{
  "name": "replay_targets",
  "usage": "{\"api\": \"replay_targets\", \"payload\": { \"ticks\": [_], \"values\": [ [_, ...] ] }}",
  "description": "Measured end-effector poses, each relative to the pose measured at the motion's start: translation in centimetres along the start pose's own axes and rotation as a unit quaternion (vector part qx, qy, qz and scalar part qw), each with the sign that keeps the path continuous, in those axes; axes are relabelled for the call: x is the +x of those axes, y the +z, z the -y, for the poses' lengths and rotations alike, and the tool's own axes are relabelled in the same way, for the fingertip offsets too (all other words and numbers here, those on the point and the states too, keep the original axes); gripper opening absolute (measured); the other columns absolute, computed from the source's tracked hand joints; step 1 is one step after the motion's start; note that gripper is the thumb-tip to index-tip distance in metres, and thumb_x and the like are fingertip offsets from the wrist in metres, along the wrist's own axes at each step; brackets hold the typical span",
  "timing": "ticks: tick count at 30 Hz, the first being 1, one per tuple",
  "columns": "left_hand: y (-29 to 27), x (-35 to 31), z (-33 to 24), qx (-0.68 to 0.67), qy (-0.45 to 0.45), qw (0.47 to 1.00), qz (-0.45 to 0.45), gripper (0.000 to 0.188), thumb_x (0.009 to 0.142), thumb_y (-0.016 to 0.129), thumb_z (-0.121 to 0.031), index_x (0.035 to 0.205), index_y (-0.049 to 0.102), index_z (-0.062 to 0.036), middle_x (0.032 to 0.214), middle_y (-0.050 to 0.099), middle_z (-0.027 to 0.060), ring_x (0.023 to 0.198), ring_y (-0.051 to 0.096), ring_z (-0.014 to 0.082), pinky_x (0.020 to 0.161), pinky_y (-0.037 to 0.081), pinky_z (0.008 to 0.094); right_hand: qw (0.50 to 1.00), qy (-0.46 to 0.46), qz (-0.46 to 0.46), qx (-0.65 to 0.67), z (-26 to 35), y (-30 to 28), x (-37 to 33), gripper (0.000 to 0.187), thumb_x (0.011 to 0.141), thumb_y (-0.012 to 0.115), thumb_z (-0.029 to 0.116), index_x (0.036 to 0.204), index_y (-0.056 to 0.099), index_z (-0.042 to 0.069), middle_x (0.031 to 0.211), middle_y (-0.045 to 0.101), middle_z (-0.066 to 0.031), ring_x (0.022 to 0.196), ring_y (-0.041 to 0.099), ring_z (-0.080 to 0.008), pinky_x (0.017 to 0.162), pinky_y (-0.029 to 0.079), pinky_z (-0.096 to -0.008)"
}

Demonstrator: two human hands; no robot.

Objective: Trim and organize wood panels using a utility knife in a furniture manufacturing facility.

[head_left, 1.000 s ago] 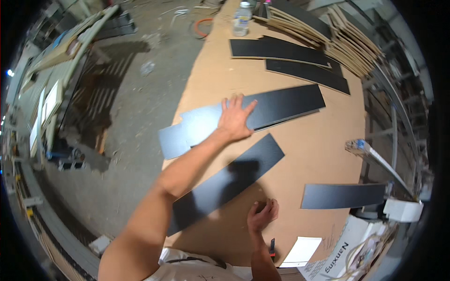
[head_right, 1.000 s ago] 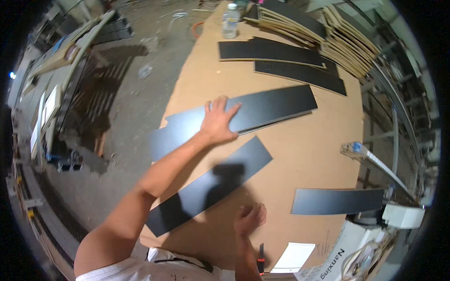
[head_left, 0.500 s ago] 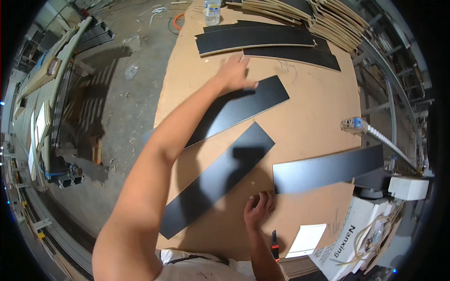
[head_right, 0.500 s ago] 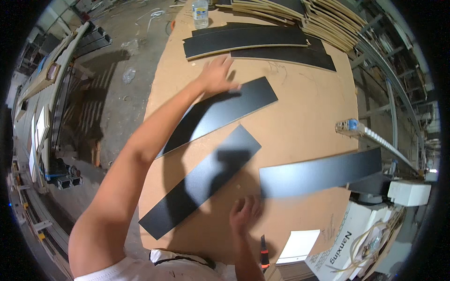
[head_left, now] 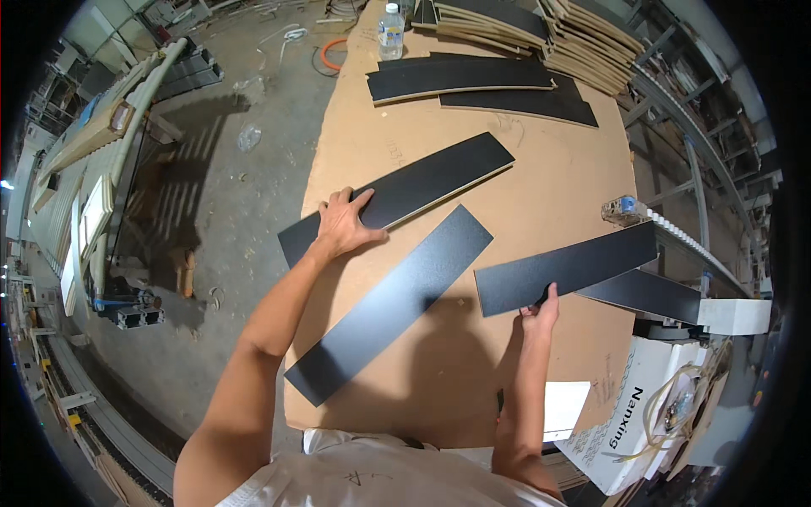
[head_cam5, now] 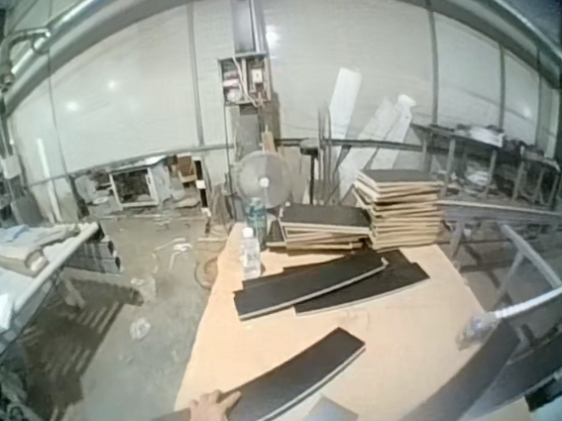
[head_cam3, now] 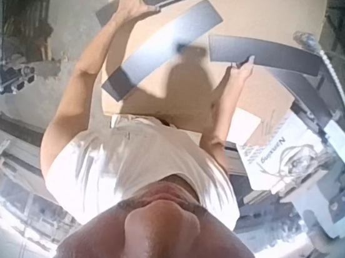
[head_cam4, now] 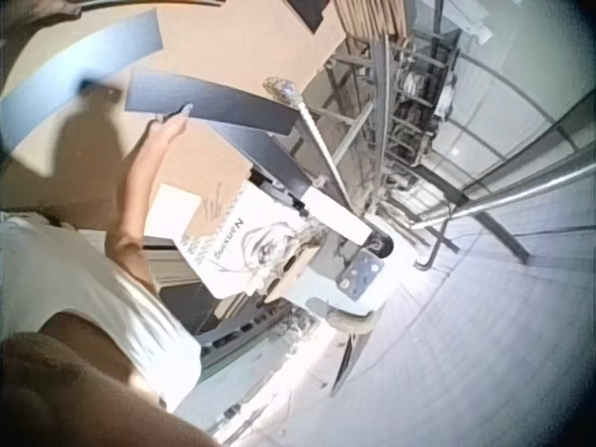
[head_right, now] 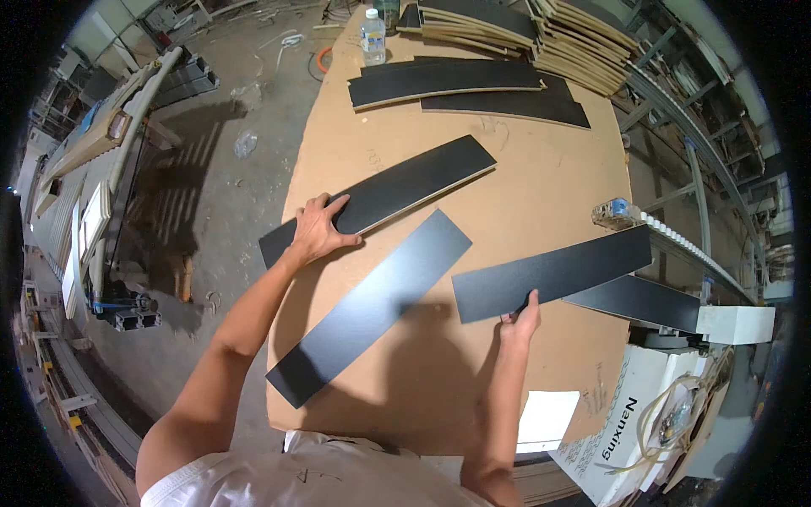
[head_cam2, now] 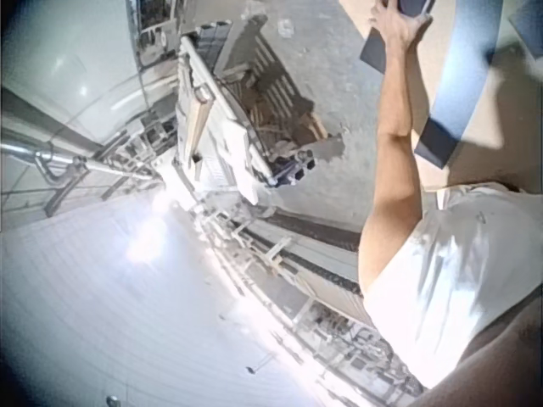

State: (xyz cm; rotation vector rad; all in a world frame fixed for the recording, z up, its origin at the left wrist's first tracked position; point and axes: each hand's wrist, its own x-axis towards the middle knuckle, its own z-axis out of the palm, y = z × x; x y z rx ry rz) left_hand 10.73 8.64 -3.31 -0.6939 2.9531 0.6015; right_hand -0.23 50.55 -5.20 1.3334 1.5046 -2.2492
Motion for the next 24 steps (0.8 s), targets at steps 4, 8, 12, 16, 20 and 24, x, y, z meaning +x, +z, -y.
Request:
{"api": "replay_targets", "payload": {
  "ticks": [4,8,12,16,20,24],
  "values": [
    [-2.5,-2.9,-0.3,-0.432,-0.08,0.881,0.177,0.071,0.076,0.072,-0.049,0.128,0.063,-0.0012,0.126,0.062,0.0188,0.116,0.059,0.0264,0.101,0.043,0.0356,0.996,-0.087,0.015,-0.014,-1.8,-1.6,1.0,0.013,0.098,0.059,0.018,0.092,0.05,0.012,0.074,0.051,-0.0017,0.058,0.049,-0.0142,0.046,0.039,-0.0302],
    [-0.5,-9.1,2.1,-0.675,-0.203,0.629,0.327,0.064,0.092,0.052,-0.055,0.132,0.057,-0.005,0.116,0.064,0.0201,0.099,0.064,0.0243,0.086,0.051,0.0412,0.991,-0.092,0.035,-0.094,-2.8,-4.0,-4.1,0.019,0.098,0.059,0.016,0.083,0.047,0.013,0.062,0.042,0.0016,0.049,0.04,-0.0098,0.042,0.035,-0.0258],
    [-0.1,-15.8,1.1,-0.795,-0.21,0.401,0.405,0.081,0.093,0.036,-0.07,0.142,0.048,-0.0065,0.126,0.059,0.0258,0.109,0.063,0.0341,0.092,0.049,0.0499,0.984,-0.065,0.111,-0.123,-4.2,-9.3,-8.0,0.02,0.099,0.057,0.016,0.082,0.047,0.012,0.06,0.042,0.0021,0.047,0.038,-0.0088,0.041,0.033,-0.024],
    [-0.3,-18.6,1.4,-0.851,-0.126,0.3,0.412,0.087,0.092,0.028,-0.075,0.146,0.044,-0.0083,0.133,0.053,0.0303,0.118,0.059,0.0422,0.097,0.045,0.0585,0.975,-0.046,0.109,-0.187,-6.3,-12.8,-11.2,0.016,0.098,0.059,0.018,0.085,0.051,0.012,0.059,0.042,0.0029,0.046,0.04,-0.0091,0.04,0.035,-0.0238],
    [-0.5,-20.1,1.8,-0.848,-0.146,0.276,0.429,0.087,0.092,0.026,-0.075,0.146,0.044,-0.0094,0.134,0.052,0.0319,0.117,0.058,0.0445,0.098,0.043,0.0613,0.976,-0.006,0.118,-0.181,-8.6,-16.1,-12.3,0.01,0.098,0.057,0.021,0.098,0.058,0.011,0.058,0.041,0.0032,0.045,0.04,-0.0092,0.038,0.033,-0.0248],
    [-0.3,-21.6,1.7,-0.847,-0.135,0.268,0.44,0.088,0.091,0.027,-0.076,0.144,0.046,-0.0083,0.133,0.052,0.0317,0.116,0.058,0.0441,0.098,0.044,0.0604,0.974,0.043,0.17,-0.14,-11.1,-19.0,-11.2,0.017,0.101,0.051,0.028,0.106,0.059,0.014,0.083,0.064,-0.0009,0.064,0.06,-0.0139,0.051,0.046,-0.0281]
  ]
}}
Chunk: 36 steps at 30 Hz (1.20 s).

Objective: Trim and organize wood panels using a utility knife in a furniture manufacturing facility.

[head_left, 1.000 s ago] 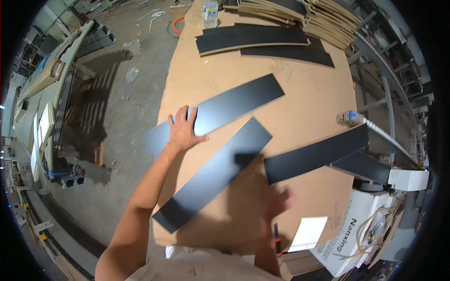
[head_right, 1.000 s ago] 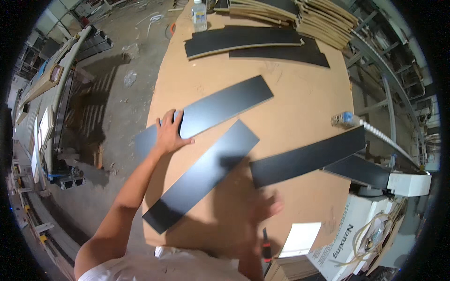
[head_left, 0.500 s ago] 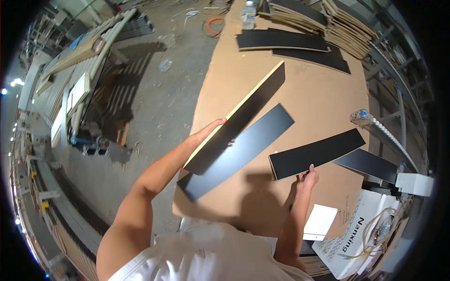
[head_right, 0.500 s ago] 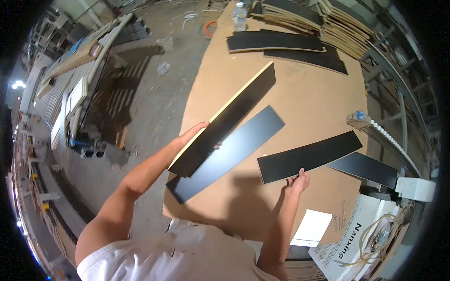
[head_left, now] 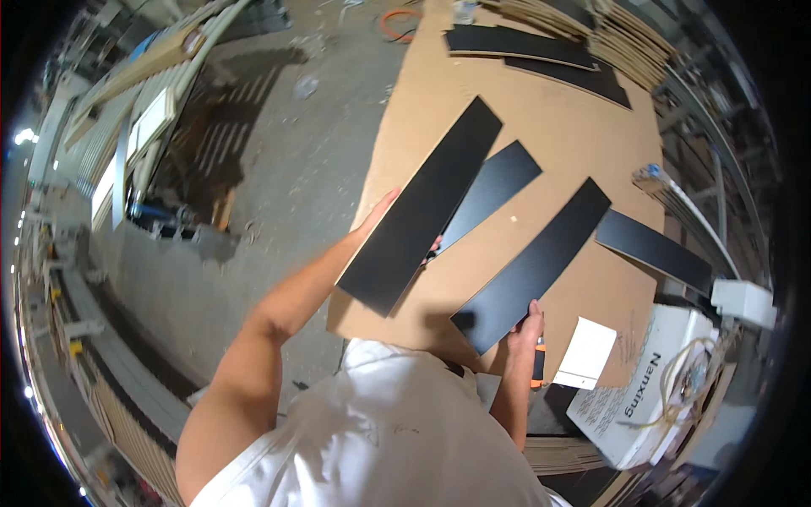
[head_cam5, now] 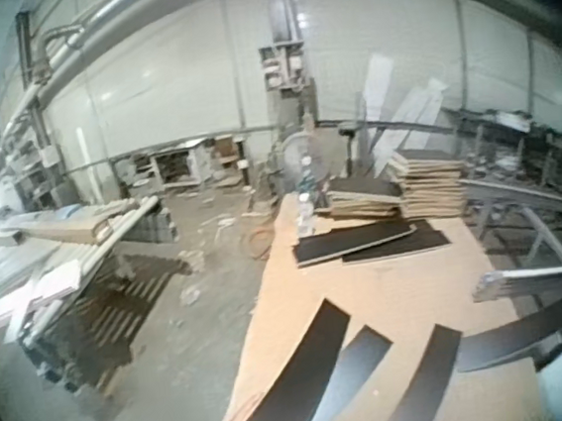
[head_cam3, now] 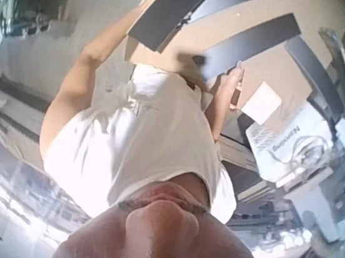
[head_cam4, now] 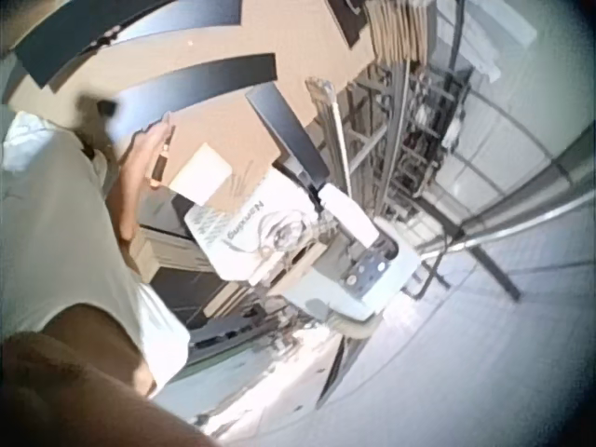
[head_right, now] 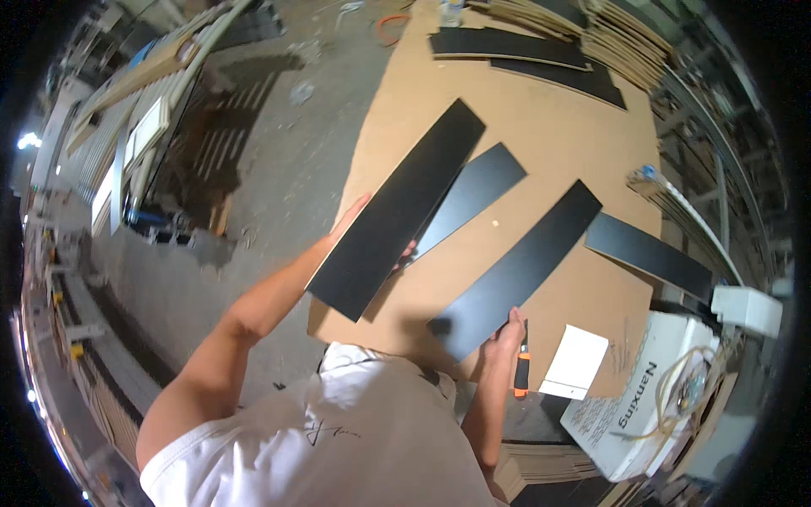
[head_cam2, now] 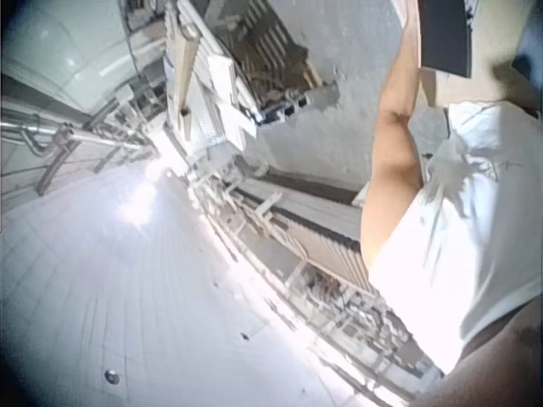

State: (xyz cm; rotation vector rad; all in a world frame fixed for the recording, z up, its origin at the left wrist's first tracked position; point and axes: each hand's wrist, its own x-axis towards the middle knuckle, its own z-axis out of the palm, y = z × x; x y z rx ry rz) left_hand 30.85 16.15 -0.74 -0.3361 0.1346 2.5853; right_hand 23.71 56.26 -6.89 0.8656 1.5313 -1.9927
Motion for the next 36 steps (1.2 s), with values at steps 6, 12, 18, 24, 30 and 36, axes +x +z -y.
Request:
{"api": "replay_targets", "payload": {
  "ticks": [6,12,18,24,30,36],
  "values": [
    [-0.4,-1.3,0.5,0.224,0.021,0.944,-0.24,0.074,0.087,0.052,-0.064,0.126,0.057,-0.0012,0.108,0.066,0.0174,0.093,0.068,0.0258,0.078,0.056,0.0371,0.987,-0.075,-0.142,0.006,0.2,2.3,-3.3,0.051,0.101,0.052,0.026,0.141,0.046,-0.006,0.144,0.049,-0.0171,0.133,0.045,-0.0262,0.113,0.03,-0.0399],
    [0.6,0.3,0.8,0.194,-0.004,0.967,-0.164,0.072,0.088,0.046,-0.063,0.124,0.057,-0.0009,0.104,0.065,0.0171,0.089,0.068,0.0248,0.076,0.056,0.0398,0.976,-0.091,-0.194,-0.047,1.7,2.0,-4.6,0.05,0.099,0.054,0.027,0.135,0.051,-0.007,0.144,0.049,-0.0162,0.134,0.043,-0.0247,0.114,0.027,-0.0395],
    [1.6,0.3,2.9,0.086,0.063,0.994,0.0,0.092,0.089,0.036,-0.073,0.144,0.042,0.0006,0.13,0.055,0.03,0.109,0.063,0.0372,0.088,0.055,0.0508,0.98,-0.083,-0.166,-0.076,1.5,1.8,-4.6,0.052,0.097,0.058,0.03,0.134,0.053,-0.005,0.139,0.053,-0.0148,0.127,0.048,-0.0242,0.109,0.034,-0.0382],
    [1.9,0.1,3.7,0.092,0.087,0.992,-0.021,0.083,0.093,0.037,-0.066,0.141,0.045,0.0012,0.127,0.058,0.0283,0.112,0.063,0.036,0.091,0.055,0.0492,0.977,-0.074,-0.189,-0.059,1.5,2.3,-4.9,0.044,0.098,0.058,0.031,0.117,0.062,-0.009,0.099,0.063,-0.0074,0.09,0.055,-0.0171,0.085,0.046,-0.0342],
    [-0.7,-0.6,1.7,0.37,0.038,0.84,-0.394,0.042,0.099,0.054,-0.031,0.12,0.062,0.004,0.109,0.069,0.0164,0.096,0.066,0.0277,0.093,0.051,0.0395,0.987,-0.116,-0.115,0.007,0.1,1.4,-3.9,0.04,0.1,0.053,0.025,0.114,0.062,-0.011,0.095,0.063,-0.009,0.087,0.056,-0.0178,0.083,0.046,-0.0355],
    [-2.6,2.7,-2.7,0.669,0.175,0.484,-0.536,0.049,0.1,0.046,-0.041,0.088,0.065,0.0025,0.086,0.067,0.0275,0.086,0.066,0.0415,0.08,0.048,0.0481,0.977,-0.144,-0.128,-0.09,-2.3,-0.6,-0.8,0.03,0.1,0.051,0.023,0.101,0.063,-0.004,0.093,0.06,-0.0053,0.088,0.052,-0.0153,0.084,0.042,-0.0328]
  ]
}}
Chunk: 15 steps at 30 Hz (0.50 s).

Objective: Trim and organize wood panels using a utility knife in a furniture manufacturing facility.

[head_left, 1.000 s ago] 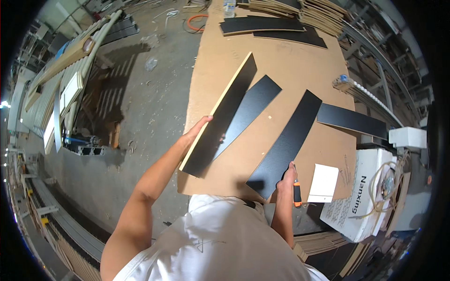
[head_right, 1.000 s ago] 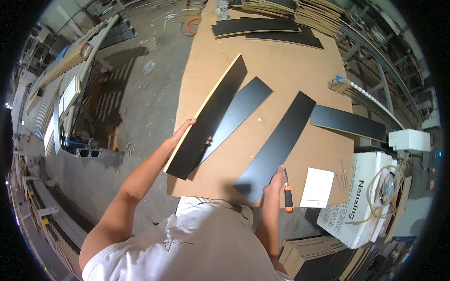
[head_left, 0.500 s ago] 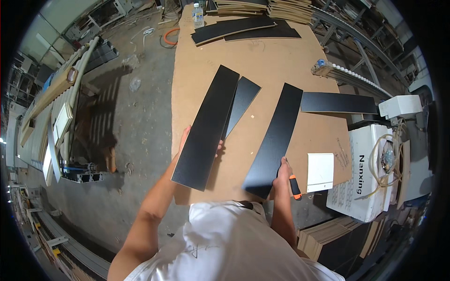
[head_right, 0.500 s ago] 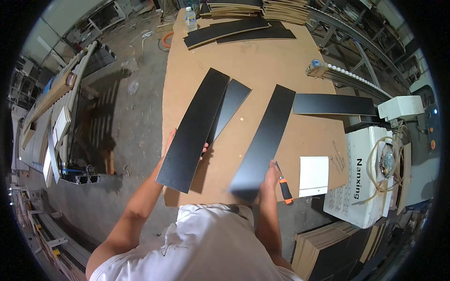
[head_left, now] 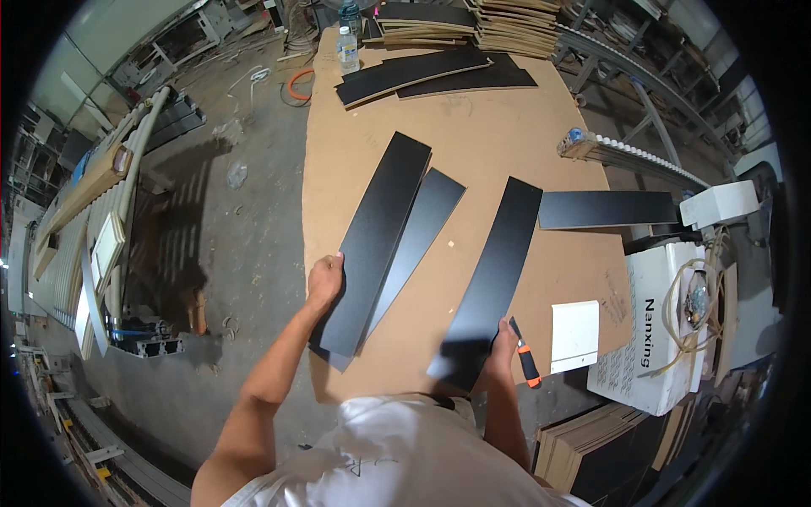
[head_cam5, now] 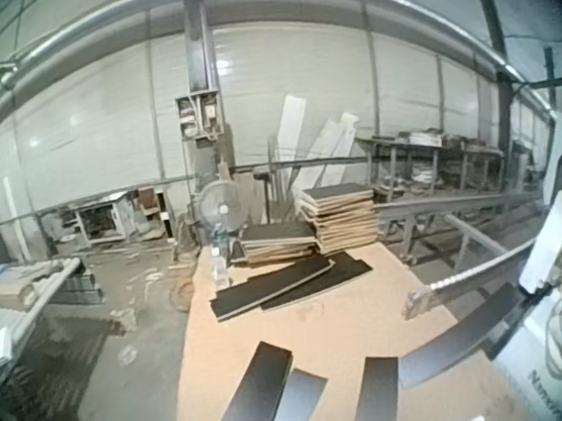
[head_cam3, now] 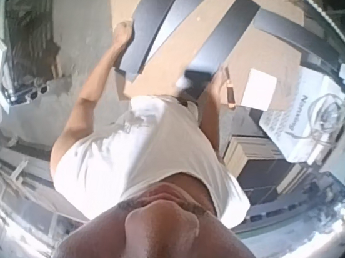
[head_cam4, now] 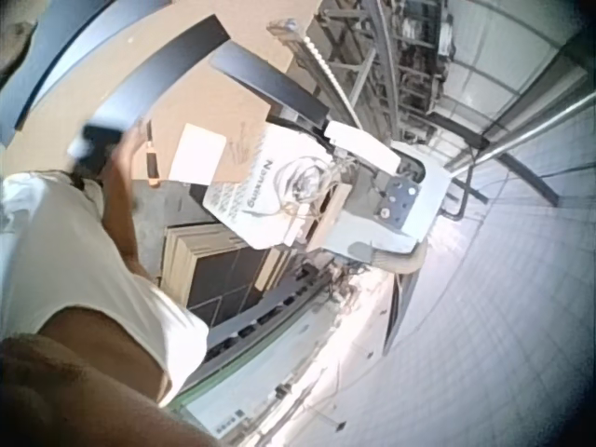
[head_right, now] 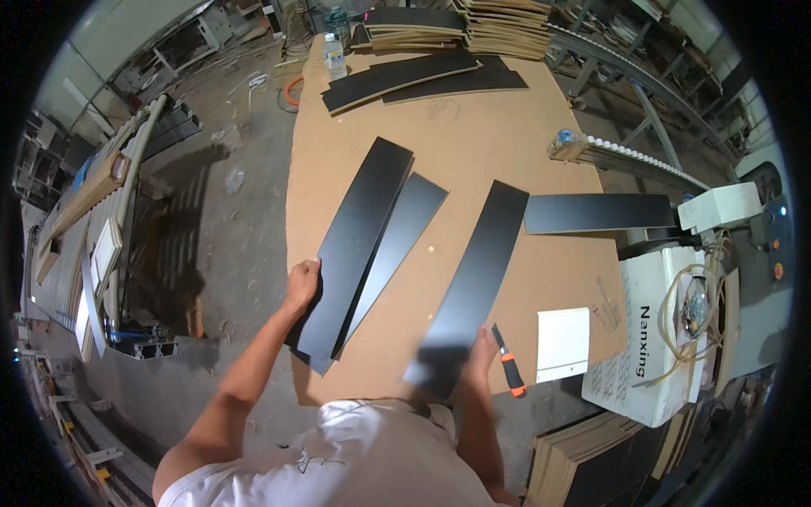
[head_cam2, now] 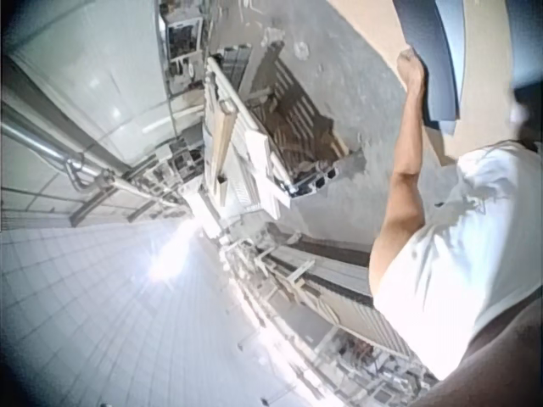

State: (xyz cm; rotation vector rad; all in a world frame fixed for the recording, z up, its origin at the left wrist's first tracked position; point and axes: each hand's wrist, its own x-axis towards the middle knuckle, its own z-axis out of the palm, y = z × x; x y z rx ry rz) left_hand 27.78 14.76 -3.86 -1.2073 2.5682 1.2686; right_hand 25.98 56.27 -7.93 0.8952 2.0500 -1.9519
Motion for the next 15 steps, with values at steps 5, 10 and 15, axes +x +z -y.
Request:
{"api": "replay_targets", "payload": {
  "ticks": [5,10,15],
  "values": [
    [-0.5,10.3,-7.9,0.029,0.144,0.988,-0.045,0.054,0.099,0.044,-0.043,0.082,0.064,0.0049,0.087,0.064,0.0316,0.087,0.062,0.049,0.078,0.047,0.0526,0.999,-0.036,-0.024,-0.01,1.4,0.9,-1.7,0.025,0.098,0.051,0.021,0.082,0.054,0.003,0.081,0.046,0.0004,0.079,0.043,-0.013,0.075,0.04,-0.033],
    [0.1,25.5,-16.3,0.044,0.246,0.968,-0.034,0.057,0.098,0.045,-0.045,0.081,0.065,0.0058,0.088,0.063,0.0328,0.091,0.063,0.0487,0.081,0.048,0.0521,0.994,-0.07,-0.069,0.036,1.4,2.5,-3.4,0.029,0.097,0.053,0.023,0.073,0.048,0.008,0.075,0.041,0.0027,0.074,0.039,-0.0121,0.071,0.038,-0.0326],
    [-0.4,36.0,-22.0,0.005,0.268,0.961,-0.068,0.054,0.094,0.051,-0.048,0.108,0.065,0.0028,0.105,0.064,0.0329,0.101,0.061,0.0488,0.089,0.047,0.0512,0.996,0.01,-0.025,0.087,-0.6,1.8,-2.9,0.03,0.097,0.055,0.028,0.074,0.05,0.009,0.076,0.043,0.0026,0.075,0.042,-0.0119,0.071,0.039,-0.0316]
  ]
}}
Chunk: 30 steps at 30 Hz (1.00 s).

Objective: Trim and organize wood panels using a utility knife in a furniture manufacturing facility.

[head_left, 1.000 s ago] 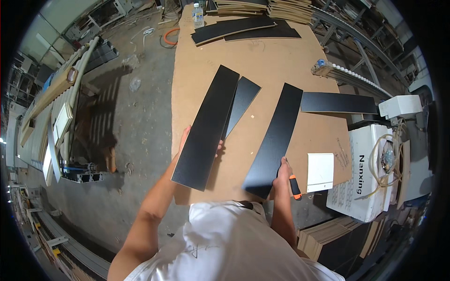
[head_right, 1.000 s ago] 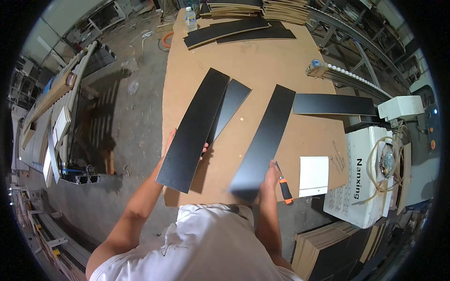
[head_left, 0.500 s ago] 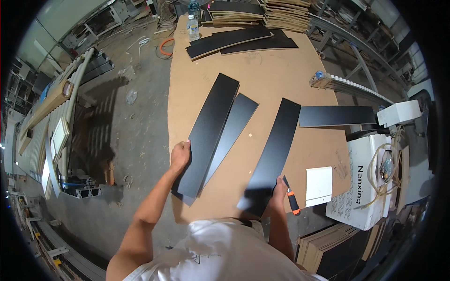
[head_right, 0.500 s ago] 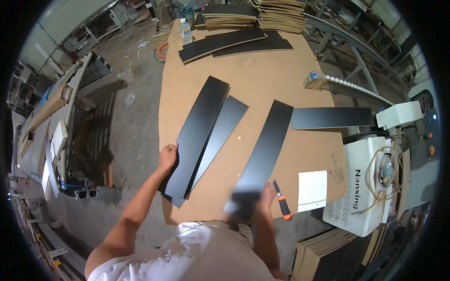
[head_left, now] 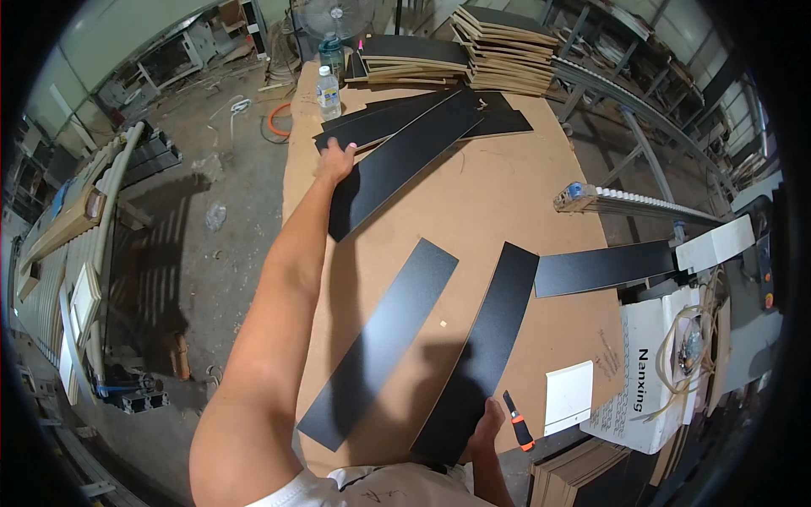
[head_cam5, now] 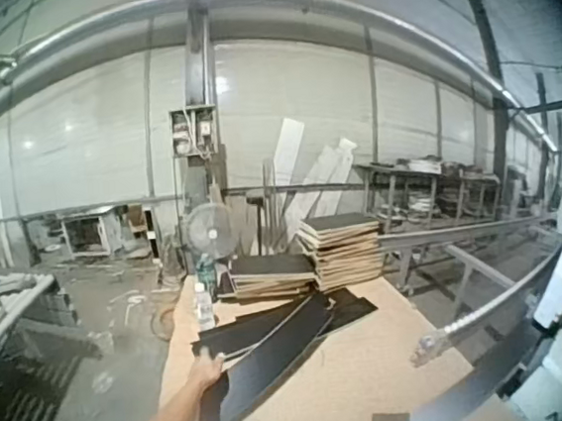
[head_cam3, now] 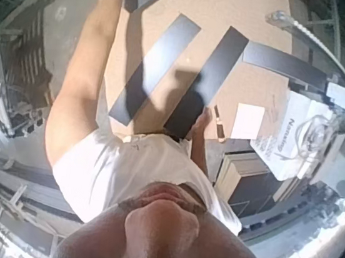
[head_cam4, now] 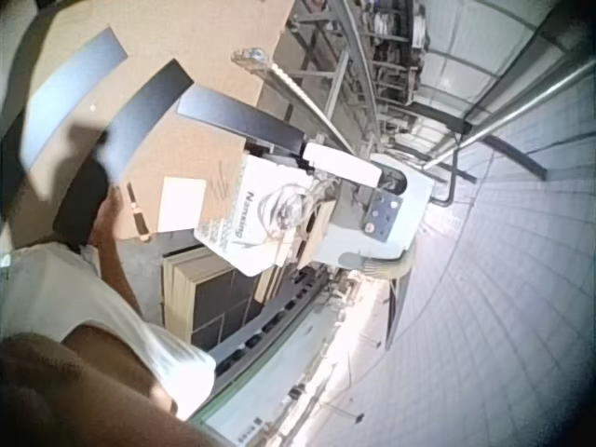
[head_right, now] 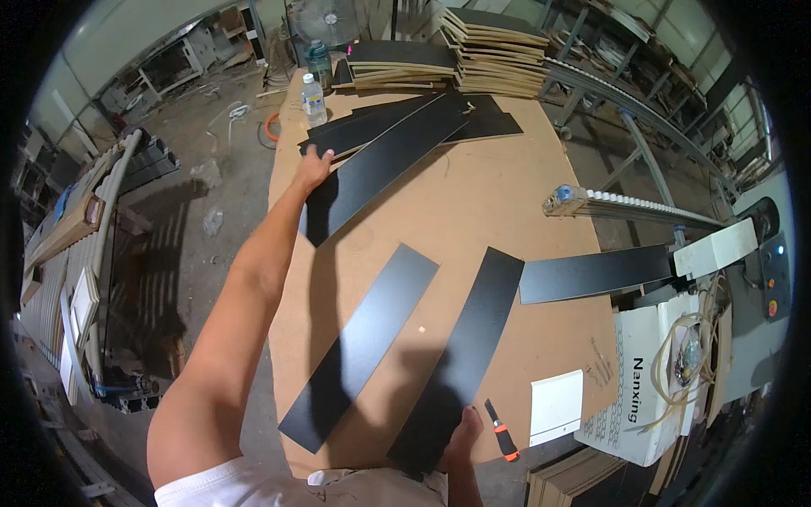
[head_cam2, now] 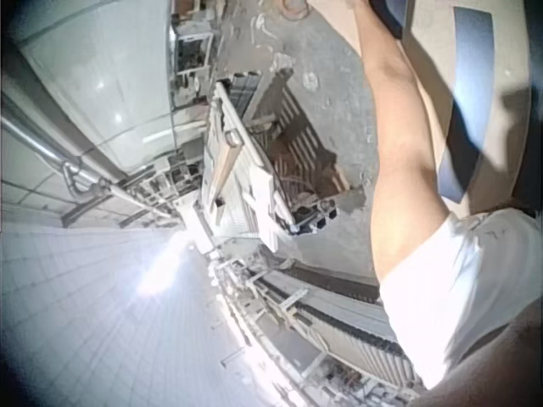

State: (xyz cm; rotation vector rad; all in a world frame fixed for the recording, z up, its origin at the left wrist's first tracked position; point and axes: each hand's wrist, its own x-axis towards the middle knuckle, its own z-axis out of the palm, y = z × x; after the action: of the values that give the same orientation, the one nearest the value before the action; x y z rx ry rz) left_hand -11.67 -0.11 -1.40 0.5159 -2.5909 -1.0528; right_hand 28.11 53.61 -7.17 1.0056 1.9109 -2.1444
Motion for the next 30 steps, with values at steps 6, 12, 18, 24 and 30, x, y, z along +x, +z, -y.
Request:
{"api": "replay_targets", "payload": {
  "ticks": [6,12,18,24,30],
  "values": [
    [4.2,-15.9,-2.5,0.071,0.066,0.995,-0.032,0.073,0.087,0.067,-0.037,0.138,0.041,0.0073,0.138,0.047,0.0282,0.126,0.046,0.0434,0.104,0.04,0.05,0.971,-0.11,-0.057,-0.206,3.9,1.9,-1.1,0.035,0.1,0.054,0.03,0.074,0.049,0.006,0.076,0.045,0.0023,0.074,0.043,-0.0107,0.069,0.04,-0.0314],
    [1.0,-41.5,-7.9,0.233,-0.01,0.954,0.188,0.1,0.068,0.082,-0.047,0.144,0.038,0.0018,0.146,0.036,0.0312,0.138,0.033,0.0447,0.111,0.029,0.0571,0.97,-0.133,-0.002,-0.204,5.3,3.1,4.4,0.036,0.1,0.055,0.031,0.084,0.059,-0.001,0.079,0.053,-0.0077,0.077,0.045,-0.0167,0.072,0.041,-0.0368],
    [1.4,-43.0,-3.0,-0.021,-0.045,0.994,0.096,0.078,0.081,0.074,-0.046,0.134,0.051,0.0067,0.14,0.041,0.0391,0.129,0.043,0.0511,0.11,0.034,0.0496,0.989,0.048,-0.05,-0.132,5.6,10.0,-2.0,0.033,0.099,0.057,0.032,0.099,0.062,0.0,0.095,0.059,-0.009,0.089,0.053,-0.0193,0.083,0.043,-0.0365],
    [-0.2,-40.4,-9.3,0.096,-0.121,0.969,0.193,0.107,0.071,0.075,-0.062,0.148,0.033,0.0004,0.151,0.025,0.0357,0.143,0.024,0.0478,0.112,0.022,0.0616,0.945,0.081,0.211,-0.236,2.6,11.8,-7.2,0.018,0.094,0.059,0.019,0.089,0.064,0.003,0.084,0.064,-0.0116,0.08,0.06,-0.0226,0.076,0.049,-0.0388],
    [1.7,-43.4,-6.7,0.274,-0.078,0.939,0.195,0.124,0.057,0.082,-0.057,0.154,0.023,-0.009,0.151,0.022,0.0306,0.14,0.024,0.0462,0.108,0.021,0.0657,0.98,-0.157,-0.027,-0.117,2.3,7.5,16.0,0.025,0.088,0.067,0.023,0.094,0.059,0.001,0.091,0.062,-0.0165,0.087,0.062,-0.0333,0.075,0.048,-0.0463]
  ]
}}
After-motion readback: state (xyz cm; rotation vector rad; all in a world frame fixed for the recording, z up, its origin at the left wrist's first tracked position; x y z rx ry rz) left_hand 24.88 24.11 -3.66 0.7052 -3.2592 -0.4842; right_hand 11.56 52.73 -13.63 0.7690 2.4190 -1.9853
